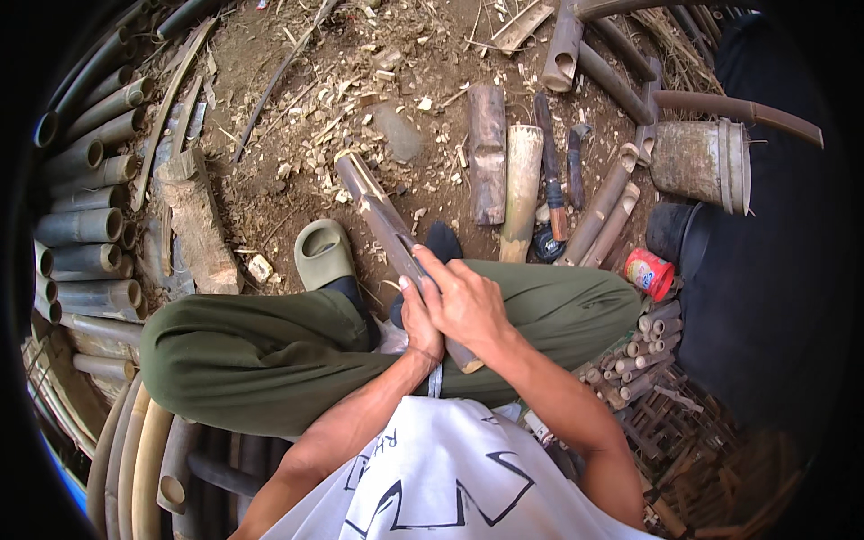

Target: The person shapes a bamboo pole by sawing a groove into it and then using a mallet and chisel to carve out sections while sitting on the ground. They handle various bamboo pieces and tools throughout the process.

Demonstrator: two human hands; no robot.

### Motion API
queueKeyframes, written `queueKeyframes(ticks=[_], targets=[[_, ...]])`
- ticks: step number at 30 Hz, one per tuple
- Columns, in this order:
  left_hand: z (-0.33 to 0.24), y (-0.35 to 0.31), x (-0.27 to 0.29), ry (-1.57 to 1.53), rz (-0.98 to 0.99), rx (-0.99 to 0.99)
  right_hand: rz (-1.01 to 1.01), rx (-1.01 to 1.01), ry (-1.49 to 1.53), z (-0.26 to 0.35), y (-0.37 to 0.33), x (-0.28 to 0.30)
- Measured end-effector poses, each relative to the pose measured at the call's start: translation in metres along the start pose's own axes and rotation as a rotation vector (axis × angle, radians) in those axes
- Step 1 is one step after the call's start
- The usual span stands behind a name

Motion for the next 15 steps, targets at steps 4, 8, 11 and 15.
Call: queueKeyframes(ticks=[4, 8, 11, 15], targets=[[-0.006, -0.002, -0.004, 0.022, -0.044, 0.024, -0.001, -0.009, 0.021, 0.0, -0.03, 0.002], [0.002, 0.002, -0.004, 0.01, 0.025, -0.03, -0.056, -0.028, 0.0, 0.012, 0.024, -0.025], [0.003, 0.005, -0.004, -0.024, -0.008, -0.039, 0.003, -0.051, 0.016, 0.002, -0.003, -0.007], [0.018, 0.014, -0.002, -0.121, -0.003, 0.009, -0.046, 0.002, -0.031, 0.006, 0.025, -0.019]])
Point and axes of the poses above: each hand's wrist, its own y-axis towards the middle knuckle, its own x-axis out of the back of the hand, z = x × y, the point moved 1 cm from there along y, towards the middle knuckle, and after that the axes turned 3 degrees about y, right-handed, at the moved point
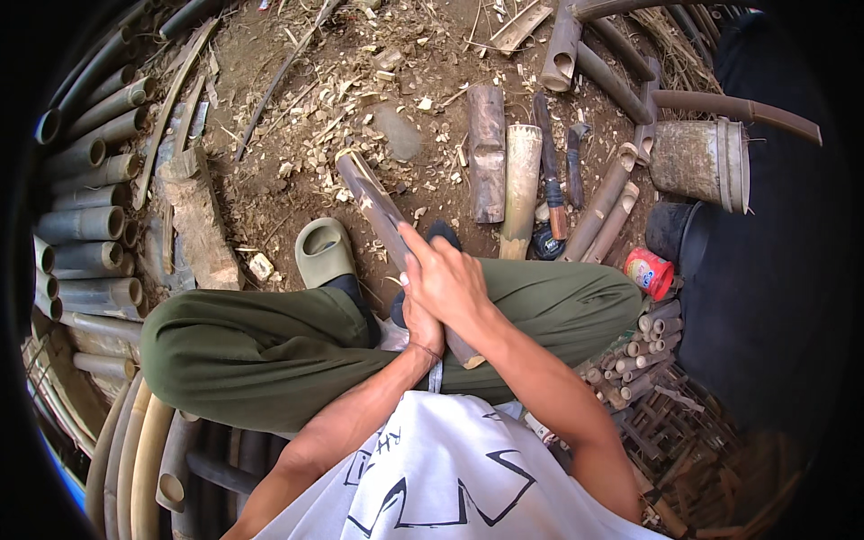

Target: The person shapes a bamboo pole by sawing a groove into it and then using a mallet and chisel to carve out sections while sitting on the ground. They handle various bamboo pieces and tools throughout the process.

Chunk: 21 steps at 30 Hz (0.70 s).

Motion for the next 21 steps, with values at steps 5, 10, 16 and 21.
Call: queueKeyframes(ticks=[5, 10, 16, 21], targets=[[-0.006, -0.004, 0.0, 0.06, -0.01, -0.067, 0.117, -0.024, -0.017, 0.001, -0.009, 0.018], [-0.01, -0.005, -0.002, 0.047, 0.035, -0.024, 0.101, -0.021, -0.026, -0.001, -0.003, 0.013], [-0.012, -0.01, -0.002, 0.203, -0.043, -0.082, 0.061, -0.027, 0.001, 0.004, 0.025, -0.004], [-0.009, -0.003, -0.004, 0.096, -0.053, -0.039, 0.015, -0.001, 0.012, 0.004, 0.051, -0.019]])
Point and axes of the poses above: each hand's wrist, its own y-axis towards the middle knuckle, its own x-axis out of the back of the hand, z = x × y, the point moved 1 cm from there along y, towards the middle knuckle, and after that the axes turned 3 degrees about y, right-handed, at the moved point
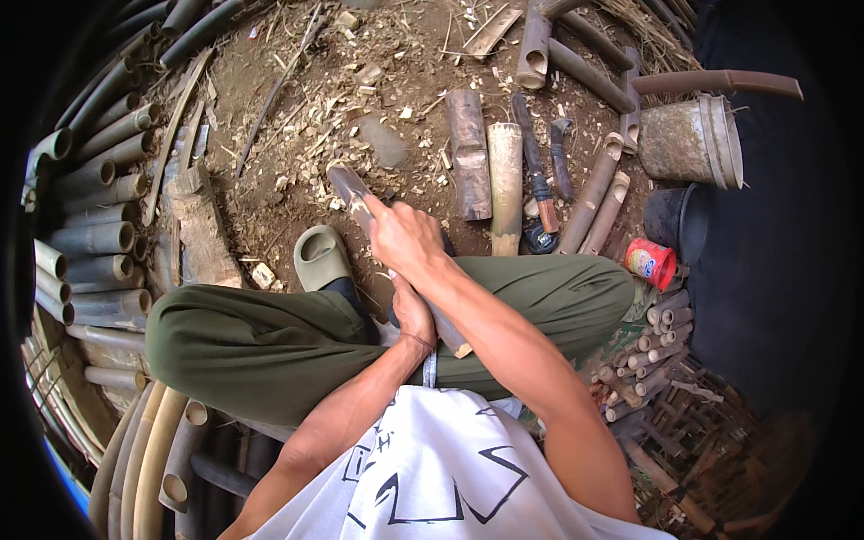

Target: The person shapes a bamboo pole by sawing a groove into it and then using a mallet and chisel to carve out sections while sitting on the ground. They handle various bamboo pieces and tools throughout the process.

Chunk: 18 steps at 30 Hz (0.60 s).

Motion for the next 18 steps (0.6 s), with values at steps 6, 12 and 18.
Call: queueKeyframes(ticks=[6, 12, 18], targets=[[-0.028, -0.021, -0.006, -0.112, 0.086, 0.104, 0.043, -0.029, 0.241, -0.001, 0.005, 0.048], [-0.069, -0.039, -0.022, 0.384, -0.057, -0.767, -0.038, 0.026, 0.302, 0.001, 0.024, 0.154], [-0.142, -0.033, -0.008, 0.786, -0.275, -1.107, 0.148, 0.331, 0.737, 0.047, 0.019, 0.189]])
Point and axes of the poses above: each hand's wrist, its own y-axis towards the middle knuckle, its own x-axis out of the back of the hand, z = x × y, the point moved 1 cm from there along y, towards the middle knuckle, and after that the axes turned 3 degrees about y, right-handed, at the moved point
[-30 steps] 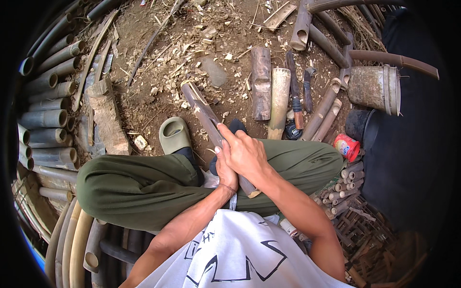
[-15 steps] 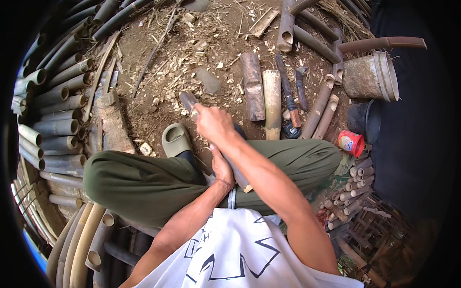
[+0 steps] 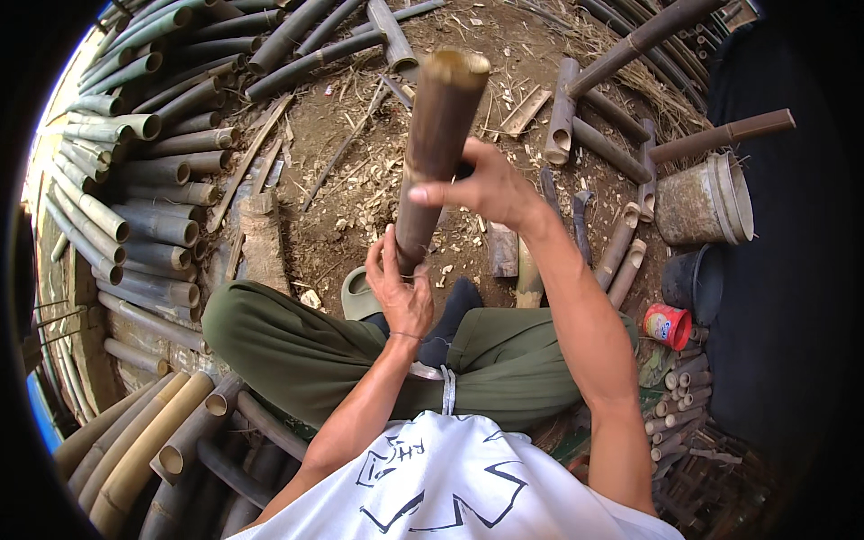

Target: The person shapes a bamboo pole by sawing a groove into it and then using a mallet and chisel to carve out sections while sitting on the ground. They handle various bamboo pieces and tools throughout the process.

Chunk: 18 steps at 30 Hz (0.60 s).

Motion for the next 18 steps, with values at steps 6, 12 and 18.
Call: queueKeyframes(ticks=[6, 12, 18], targets=[[0.025, 0.004, 0.019, -1.337, 0.476, 1.186, 0.148, 0.272, -0.623, -0.039, -0.08, -0.028], [0.036, -0.057, -0.027, -1.113, 0.442, 1.355, -0.102, -0.029, -0.6, -0.034, -0.179, -0.041], [0.055, -0.082, -0.059, -0.911, 0.386, 1.302, -0.299, -0.31, -0.447, -0.04, -0.228, -0.074]])
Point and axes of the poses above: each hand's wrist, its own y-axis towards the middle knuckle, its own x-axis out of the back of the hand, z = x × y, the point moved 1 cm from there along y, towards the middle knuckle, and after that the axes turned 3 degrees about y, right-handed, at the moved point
